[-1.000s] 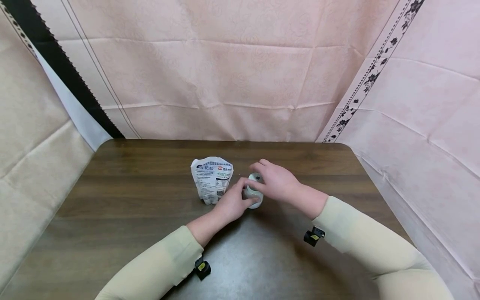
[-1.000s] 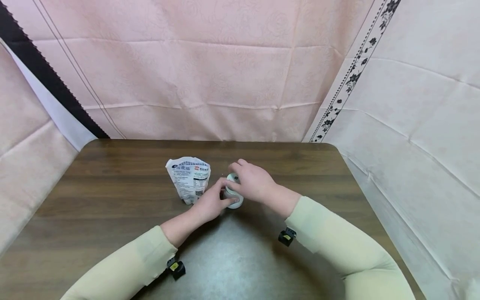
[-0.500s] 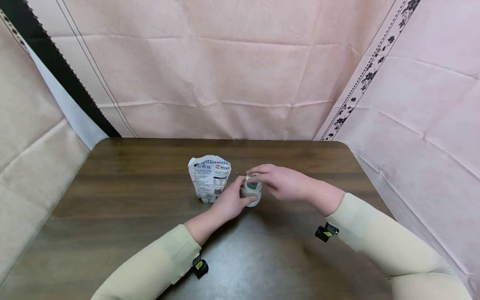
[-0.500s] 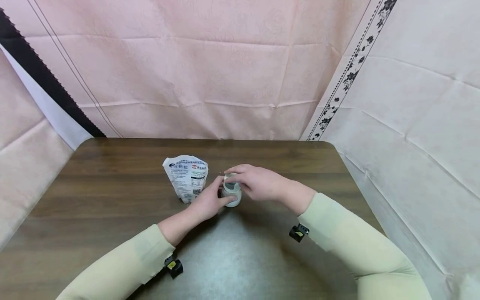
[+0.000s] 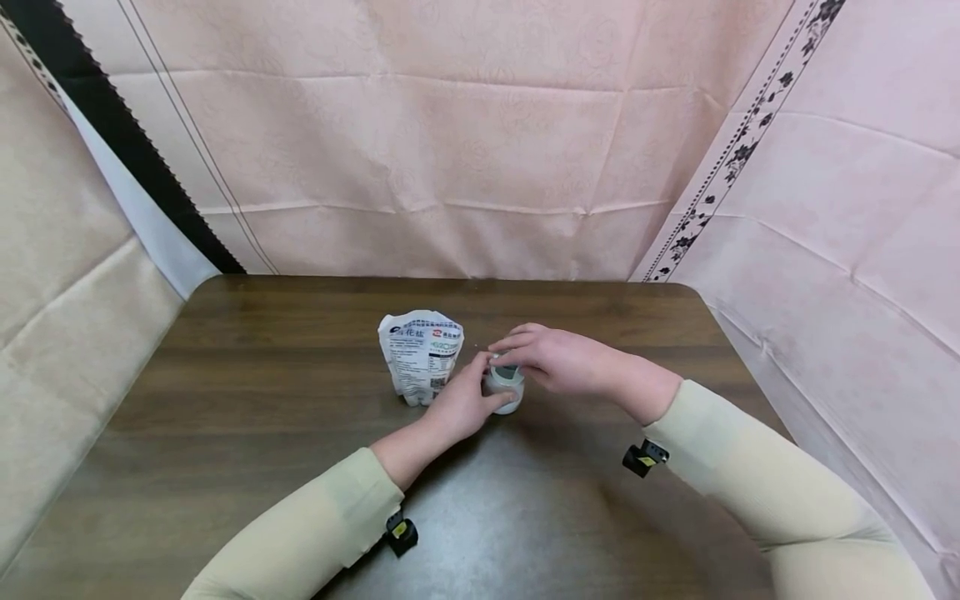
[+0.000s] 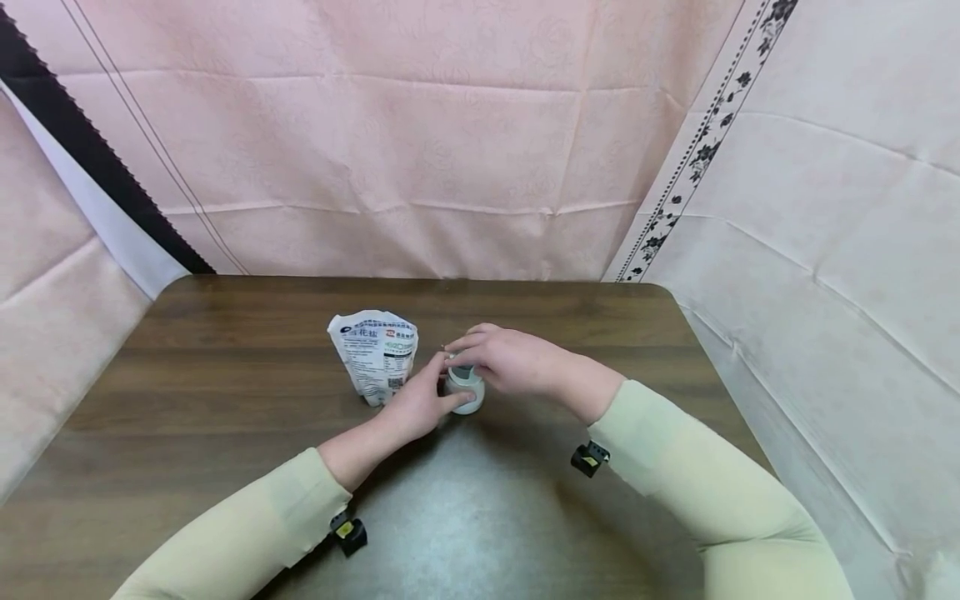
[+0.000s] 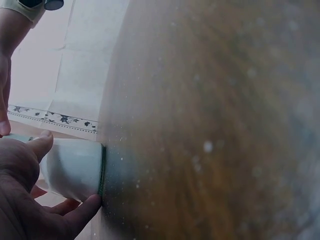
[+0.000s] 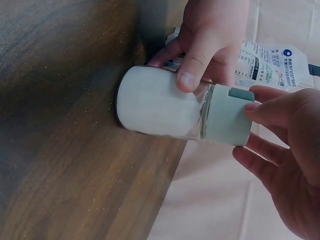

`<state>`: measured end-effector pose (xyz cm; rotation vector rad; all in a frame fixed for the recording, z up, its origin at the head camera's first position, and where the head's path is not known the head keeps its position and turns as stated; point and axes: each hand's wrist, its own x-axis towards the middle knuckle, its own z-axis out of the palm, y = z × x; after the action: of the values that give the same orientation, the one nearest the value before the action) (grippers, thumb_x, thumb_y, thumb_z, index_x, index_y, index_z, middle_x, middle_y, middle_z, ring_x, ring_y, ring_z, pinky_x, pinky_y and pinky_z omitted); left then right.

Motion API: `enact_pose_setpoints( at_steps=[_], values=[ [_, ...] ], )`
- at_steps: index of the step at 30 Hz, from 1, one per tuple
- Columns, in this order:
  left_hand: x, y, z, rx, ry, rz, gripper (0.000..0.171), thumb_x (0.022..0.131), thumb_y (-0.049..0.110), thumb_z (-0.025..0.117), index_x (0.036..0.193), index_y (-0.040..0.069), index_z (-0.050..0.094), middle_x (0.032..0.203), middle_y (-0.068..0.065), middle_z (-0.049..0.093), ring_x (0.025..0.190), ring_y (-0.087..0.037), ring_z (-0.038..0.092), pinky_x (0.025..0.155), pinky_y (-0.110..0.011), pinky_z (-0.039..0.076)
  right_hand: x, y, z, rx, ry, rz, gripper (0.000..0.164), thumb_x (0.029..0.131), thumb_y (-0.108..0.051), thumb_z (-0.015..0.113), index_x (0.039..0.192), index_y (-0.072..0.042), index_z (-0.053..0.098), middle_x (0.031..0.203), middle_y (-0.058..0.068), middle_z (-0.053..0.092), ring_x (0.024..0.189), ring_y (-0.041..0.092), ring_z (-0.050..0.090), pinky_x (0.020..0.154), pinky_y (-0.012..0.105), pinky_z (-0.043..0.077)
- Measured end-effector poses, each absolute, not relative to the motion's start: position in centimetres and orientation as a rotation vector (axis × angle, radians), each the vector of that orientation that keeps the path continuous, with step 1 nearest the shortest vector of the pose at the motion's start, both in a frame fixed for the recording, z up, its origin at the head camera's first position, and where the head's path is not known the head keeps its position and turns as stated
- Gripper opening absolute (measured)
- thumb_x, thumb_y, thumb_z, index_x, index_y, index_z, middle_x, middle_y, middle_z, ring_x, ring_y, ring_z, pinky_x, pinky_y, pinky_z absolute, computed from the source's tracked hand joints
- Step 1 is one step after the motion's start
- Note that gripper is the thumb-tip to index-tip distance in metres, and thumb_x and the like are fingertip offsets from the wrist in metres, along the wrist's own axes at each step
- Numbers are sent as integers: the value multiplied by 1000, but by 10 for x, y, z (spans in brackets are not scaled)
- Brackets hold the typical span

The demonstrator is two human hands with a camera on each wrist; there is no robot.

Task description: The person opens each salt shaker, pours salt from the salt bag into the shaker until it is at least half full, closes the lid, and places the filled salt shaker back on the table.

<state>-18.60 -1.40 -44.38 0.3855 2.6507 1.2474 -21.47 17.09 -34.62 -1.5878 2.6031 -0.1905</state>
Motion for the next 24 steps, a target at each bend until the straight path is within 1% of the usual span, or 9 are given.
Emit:
enact_pose_setpoints(
  at_steps=[5,8,12,17,24],
  values=[
    [-186,-13,-445,399,2659,1255,61,84,50,61,133,24,37,127,-1,53,112,-15,52,88,-38,44,-214,170,-348,-1594,2635,-190,41,88,-2,56,126,-18,58,131,-1,52,122,18,42,96,34,41],
    [-186,-13,-445,396,2675,1252,59,83,50,62,131,25,38,124,0,54,108,-14,53,86,-37,45,-215,168,-349,-1608,2652,-210,38,88,-5,59,125,-17,59,129,2,53,118,20,44,94,34,42],
    [-186,-13,-447,391,2688,1249,62,82,51,62,132,24,37,124,-1,54,106,-14,54,85,-36,45,-217,168,-352,-1604,2674,-241,35,88,-12,62,122,-16,60,125,5,54,114,20,45,92,34,42],
    [-186,-12,-448,387,2702,1231,64,82,52,62,133,23,36,123,-2,54,106,-15,54,85,-36,45,-218,167,-355,-1587,2711,-294,33,88,-19,63,120,-16,61,119,3,55,107,18,46,89,33,43],
    [-185,-13,-445,384,2698,1225,65,82,53,61,133,21,37,126,-3,53,106,-15,54,85,-37,46,-217,165,-359,-1526,2782,-349,34,87,-26,65,118,-14,62,114,2,56,103,17,47,85,33,45]
  ],
)
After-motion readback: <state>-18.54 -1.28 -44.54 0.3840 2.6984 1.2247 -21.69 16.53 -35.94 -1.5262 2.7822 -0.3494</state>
